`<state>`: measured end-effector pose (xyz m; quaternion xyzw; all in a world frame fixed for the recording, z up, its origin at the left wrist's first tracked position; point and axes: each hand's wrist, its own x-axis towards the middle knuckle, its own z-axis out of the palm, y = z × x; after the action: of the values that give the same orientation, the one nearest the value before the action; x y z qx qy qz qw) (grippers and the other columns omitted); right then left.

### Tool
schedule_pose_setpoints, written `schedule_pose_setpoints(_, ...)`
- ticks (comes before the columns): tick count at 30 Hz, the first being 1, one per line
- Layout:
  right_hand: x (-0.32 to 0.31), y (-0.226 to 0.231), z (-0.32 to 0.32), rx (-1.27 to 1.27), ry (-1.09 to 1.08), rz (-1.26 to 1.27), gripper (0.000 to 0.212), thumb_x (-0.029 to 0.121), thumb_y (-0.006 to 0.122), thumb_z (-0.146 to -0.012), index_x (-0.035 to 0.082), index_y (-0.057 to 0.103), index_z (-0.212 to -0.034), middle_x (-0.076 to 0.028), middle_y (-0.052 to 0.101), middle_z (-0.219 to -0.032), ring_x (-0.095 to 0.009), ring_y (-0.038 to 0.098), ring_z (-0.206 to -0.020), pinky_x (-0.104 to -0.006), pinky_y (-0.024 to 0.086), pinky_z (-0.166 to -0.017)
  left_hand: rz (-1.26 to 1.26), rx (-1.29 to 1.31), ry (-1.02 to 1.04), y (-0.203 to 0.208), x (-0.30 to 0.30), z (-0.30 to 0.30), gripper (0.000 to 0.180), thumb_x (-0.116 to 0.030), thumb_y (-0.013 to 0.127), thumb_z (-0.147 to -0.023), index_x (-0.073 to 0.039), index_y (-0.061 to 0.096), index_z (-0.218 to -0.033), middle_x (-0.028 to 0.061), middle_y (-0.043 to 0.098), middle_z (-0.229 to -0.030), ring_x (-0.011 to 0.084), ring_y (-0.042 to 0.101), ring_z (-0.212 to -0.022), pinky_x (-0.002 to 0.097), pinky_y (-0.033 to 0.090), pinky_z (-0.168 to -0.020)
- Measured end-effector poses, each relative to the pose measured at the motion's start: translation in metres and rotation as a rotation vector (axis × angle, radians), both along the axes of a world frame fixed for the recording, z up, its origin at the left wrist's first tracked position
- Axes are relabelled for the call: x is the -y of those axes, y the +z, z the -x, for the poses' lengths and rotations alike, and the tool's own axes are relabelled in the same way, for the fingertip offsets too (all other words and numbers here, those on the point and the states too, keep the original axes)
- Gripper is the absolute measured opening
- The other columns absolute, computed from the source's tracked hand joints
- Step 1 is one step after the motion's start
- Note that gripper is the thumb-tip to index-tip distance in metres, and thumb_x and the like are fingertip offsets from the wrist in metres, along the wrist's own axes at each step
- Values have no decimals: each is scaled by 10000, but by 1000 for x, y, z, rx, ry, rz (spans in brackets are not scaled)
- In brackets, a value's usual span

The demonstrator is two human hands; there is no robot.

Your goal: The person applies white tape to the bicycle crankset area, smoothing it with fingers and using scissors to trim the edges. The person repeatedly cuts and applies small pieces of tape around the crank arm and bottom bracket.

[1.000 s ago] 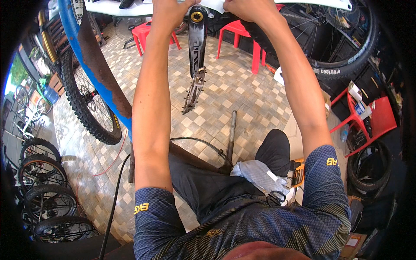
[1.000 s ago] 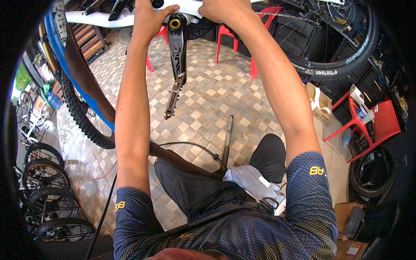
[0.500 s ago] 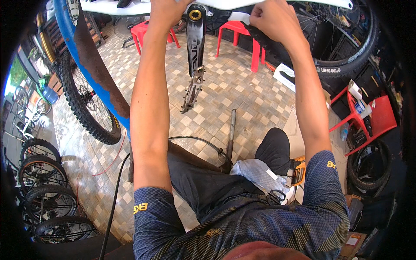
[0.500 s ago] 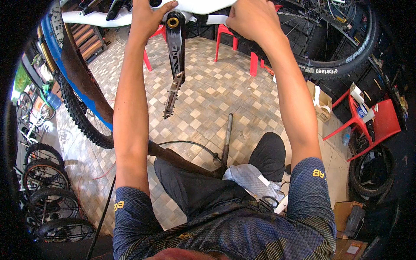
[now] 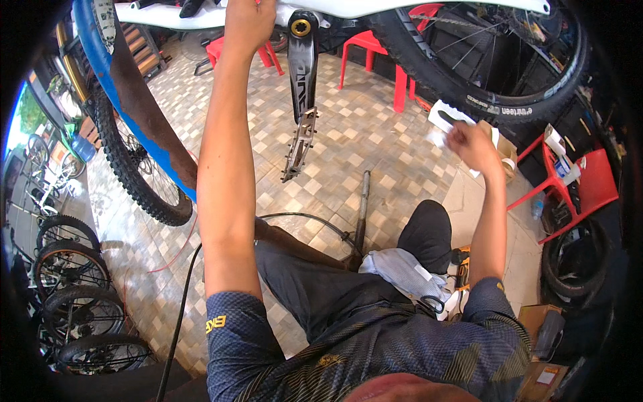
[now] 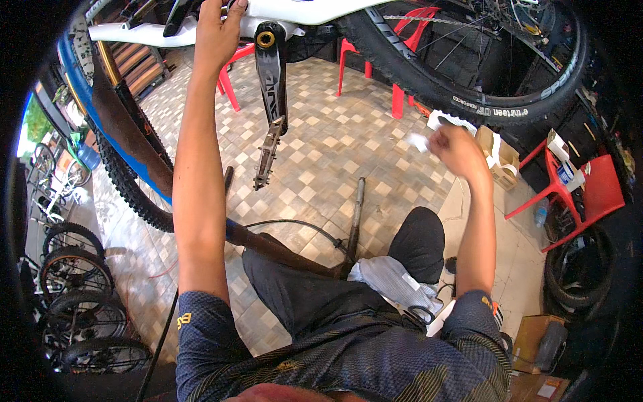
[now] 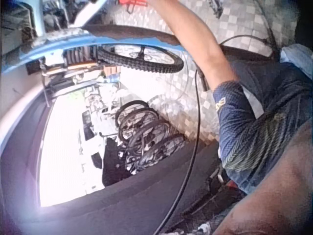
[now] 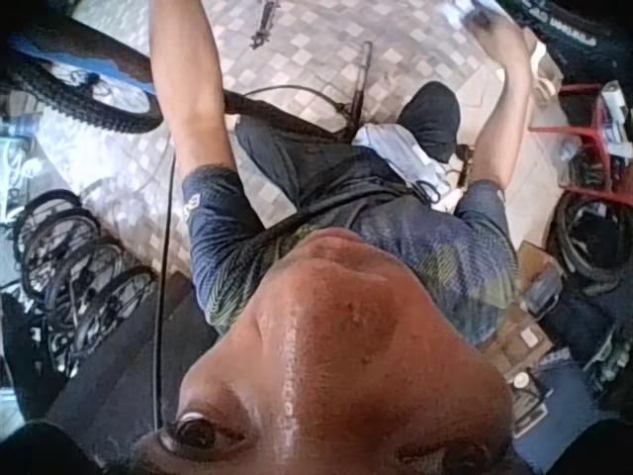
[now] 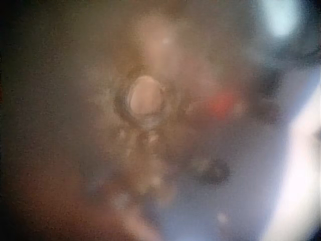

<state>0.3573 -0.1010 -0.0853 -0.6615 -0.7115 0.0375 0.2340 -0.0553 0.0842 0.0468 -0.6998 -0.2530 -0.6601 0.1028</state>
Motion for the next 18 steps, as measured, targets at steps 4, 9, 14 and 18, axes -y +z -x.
schedule_pose_setpoints(4,41,-114,-84,-52,-268,124,295,268,733,-893,-14,663,-847,-196,669,-753,-328,646,-694,-442,492,-668,-18,-2,34,0,-1,2,151,-78,615,-993,-19,614,-1132,148,557,-1015,263,571,-912,357,482,-814)
schedule_pose_setpoints(9,94,-263,-143,-29,-660,449,329,345,737,-872,37,726,-987,-222,736,-1031,-422,699,-1020,-507,551,-868,-34,43,83,-1,2,0,154,-70,619,-989,-18,619,-1134,121,551,-1031,227,566,-915,336,479,-821)
schedule_pose_setpoints(14,177,-437,-199,117,-668,684,318,304,667,-875,6,766,-926,-294,718,-1012,-451,705,-1018,-521,570,-860,26,77,42,-12,-9,-13,173,-83,629,-992,-33,620,-1158,83,563,-1011,182,568,-906,326,478,-815)
schedule_pose_setpoints(18,235,-478,-161,-12,-690,936,308,223,673,-875,-51,737,-1001,-305,710,-1091,-427,701,-1067,-513,560,-903,74,-8,111,-1,-14,-2,269,-188,675,-987,-68,667,-1228,95,648,-1103,197,630,-1014,346,499,-901)
